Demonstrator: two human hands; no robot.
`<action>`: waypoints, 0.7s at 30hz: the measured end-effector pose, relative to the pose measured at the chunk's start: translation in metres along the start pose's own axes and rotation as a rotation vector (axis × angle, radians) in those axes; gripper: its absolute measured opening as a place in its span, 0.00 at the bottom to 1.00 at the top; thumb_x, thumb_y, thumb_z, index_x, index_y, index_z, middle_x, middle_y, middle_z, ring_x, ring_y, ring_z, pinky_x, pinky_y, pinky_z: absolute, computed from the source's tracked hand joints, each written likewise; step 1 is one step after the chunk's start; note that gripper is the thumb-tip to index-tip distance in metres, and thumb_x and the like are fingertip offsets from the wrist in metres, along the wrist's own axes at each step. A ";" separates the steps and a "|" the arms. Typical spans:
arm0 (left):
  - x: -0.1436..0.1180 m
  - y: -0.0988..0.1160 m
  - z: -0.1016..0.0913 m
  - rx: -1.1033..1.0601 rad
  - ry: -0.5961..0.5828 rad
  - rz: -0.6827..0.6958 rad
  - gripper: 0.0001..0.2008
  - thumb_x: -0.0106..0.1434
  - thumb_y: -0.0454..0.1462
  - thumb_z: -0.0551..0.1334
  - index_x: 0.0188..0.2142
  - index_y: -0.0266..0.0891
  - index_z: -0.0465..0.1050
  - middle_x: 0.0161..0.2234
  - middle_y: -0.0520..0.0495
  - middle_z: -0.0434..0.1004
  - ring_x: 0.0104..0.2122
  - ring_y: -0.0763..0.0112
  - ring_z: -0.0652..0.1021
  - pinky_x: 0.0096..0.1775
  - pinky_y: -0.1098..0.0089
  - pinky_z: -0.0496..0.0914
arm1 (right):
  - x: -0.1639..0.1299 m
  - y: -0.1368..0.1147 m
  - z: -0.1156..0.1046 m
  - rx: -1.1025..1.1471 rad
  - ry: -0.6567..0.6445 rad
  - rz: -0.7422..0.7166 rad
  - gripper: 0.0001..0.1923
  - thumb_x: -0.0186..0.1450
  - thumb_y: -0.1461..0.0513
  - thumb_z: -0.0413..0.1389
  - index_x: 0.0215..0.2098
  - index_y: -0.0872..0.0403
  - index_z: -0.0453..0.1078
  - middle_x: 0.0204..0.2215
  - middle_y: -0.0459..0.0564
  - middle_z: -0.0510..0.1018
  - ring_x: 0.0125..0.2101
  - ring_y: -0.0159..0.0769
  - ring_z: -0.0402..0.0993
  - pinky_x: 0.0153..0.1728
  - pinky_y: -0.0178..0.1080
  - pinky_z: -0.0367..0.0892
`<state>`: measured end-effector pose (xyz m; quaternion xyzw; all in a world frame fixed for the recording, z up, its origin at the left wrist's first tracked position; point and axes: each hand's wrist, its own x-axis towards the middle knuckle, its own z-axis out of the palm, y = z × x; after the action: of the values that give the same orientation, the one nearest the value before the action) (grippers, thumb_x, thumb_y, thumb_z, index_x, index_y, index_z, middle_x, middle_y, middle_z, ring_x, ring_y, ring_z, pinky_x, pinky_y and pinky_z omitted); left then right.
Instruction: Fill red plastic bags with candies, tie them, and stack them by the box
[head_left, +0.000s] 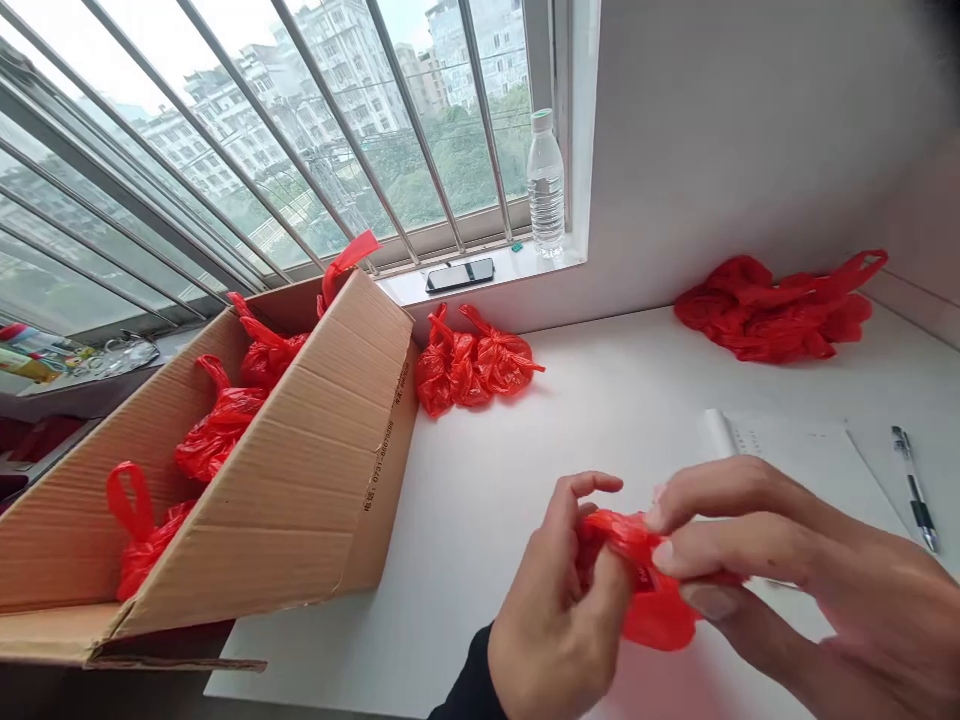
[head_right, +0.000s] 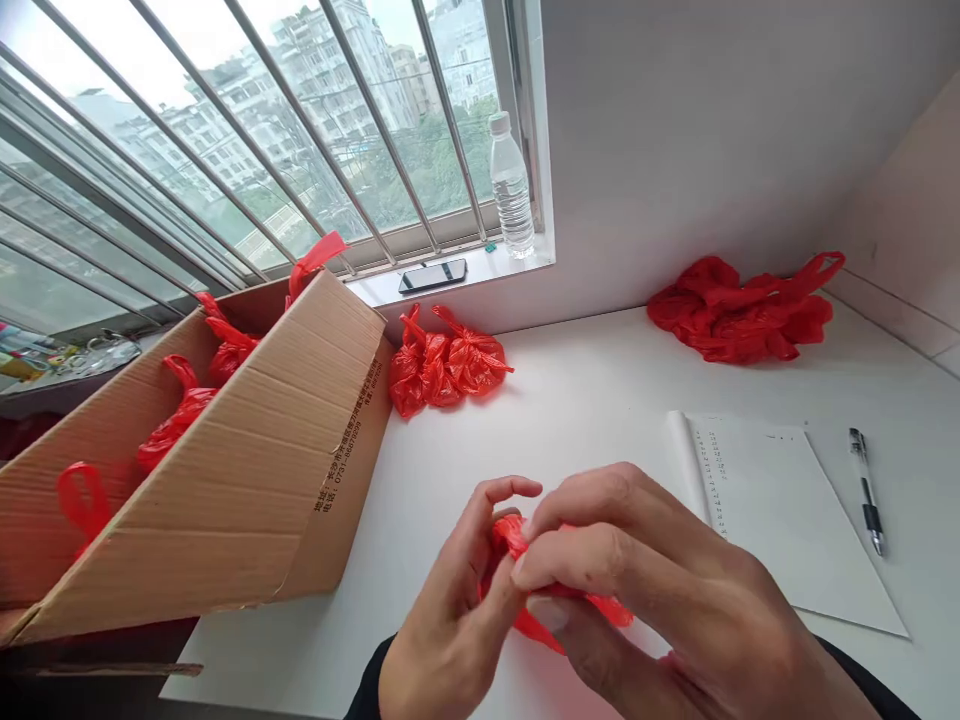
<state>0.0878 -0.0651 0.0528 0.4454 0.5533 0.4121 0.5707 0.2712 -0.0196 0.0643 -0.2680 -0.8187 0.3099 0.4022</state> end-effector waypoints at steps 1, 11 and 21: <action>-0.006 0.002 0.007 0.116 0.049 0.021 0.22 0.66 0.40 0.64 0.59 0.49 0.70 0.35 0.49 0.79 0.30 0.70 0.75 0.34 0.70 0.69 | 0.004 -0.005 0.002 -0.033 0.020 0.021 0.11 0.69 0.66 0.57 0.48 0.44 0.70 0.49 0.49 0.74 0.51 0.36 0.74 0.42 0.31 0.77; 0.023 -0.009 -0.001 -0.162 -0.131 -0.035 0.24 0.70 0.55 0.55 0.46 0.39 0.78 0.17 0.57 0.61 0.16 0.77 0.58 0.19 0.74 0.58 | 0.012 0.005 0.005 -0.013 0.152 0.054 0.07 0.71 0.63 0.57 0.45 0.43 0.71 0.47 0.42 0.75 0.51 0.27 0.73 0.49 0.24 0.71; -0.012 -0.005 0.017 0.328 0.129 -0.129 0.04 0.64 0.41 0.62 0.38 0.46 0.74 0.35 0.49 0.77 0.33 0.65 0.73 0.35 0.67 0.67 | 0.022 0.005 0.017 0.075 0.032 0.054 0.07 0.70 0.67 0.56 0.42 0.49 0.73 0.50 0.47 0.75 0.55 0.33 0.69 0.59 0.35 0.66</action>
<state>0.1040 -0.0786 0.0504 0.4688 0.6758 0.3068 0.4789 0.2466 -0.0063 0.0630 -0.2794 -0.7925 0.3470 0.4165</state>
